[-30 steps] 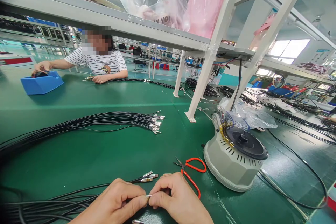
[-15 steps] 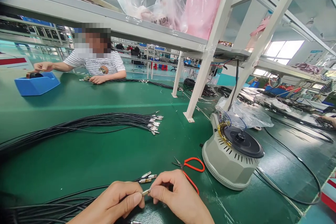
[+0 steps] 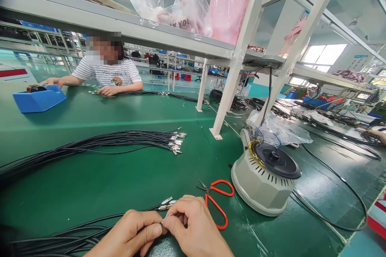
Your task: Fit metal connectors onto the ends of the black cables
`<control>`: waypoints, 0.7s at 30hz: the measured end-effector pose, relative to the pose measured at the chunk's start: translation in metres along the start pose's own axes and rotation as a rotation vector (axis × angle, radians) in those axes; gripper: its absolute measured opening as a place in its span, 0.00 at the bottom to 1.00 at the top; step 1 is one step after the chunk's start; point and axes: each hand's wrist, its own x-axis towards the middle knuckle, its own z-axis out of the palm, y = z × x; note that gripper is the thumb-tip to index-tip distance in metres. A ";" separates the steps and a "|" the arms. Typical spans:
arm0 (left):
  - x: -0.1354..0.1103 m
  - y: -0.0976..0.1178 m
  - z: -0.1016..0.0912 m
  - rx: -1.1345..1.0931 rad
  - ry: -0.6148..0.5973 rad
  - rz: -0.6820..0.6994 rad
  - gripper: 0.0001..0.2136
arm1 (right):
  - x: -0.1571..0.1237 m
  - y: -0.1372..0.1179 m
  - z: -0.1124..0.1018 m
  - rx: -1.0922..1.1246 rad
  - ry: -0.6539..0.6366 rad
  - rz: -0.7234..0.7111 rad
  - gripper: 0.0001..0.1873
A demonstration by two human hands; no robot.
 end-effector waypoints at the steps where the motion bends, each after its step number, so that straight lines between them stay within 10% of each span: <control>1: 0.000 0.001 0.001 0.023 0.006 0.001 0.18 | 0.000 0.001 0.001 -0.007 0.000 -0.006 0.08; 21: -0.003 0.002 0.001 -0.136 0.017 -0.075 0.21 | 0.006 0.017 -0.006 0.473 -0.016 -0.006 0.19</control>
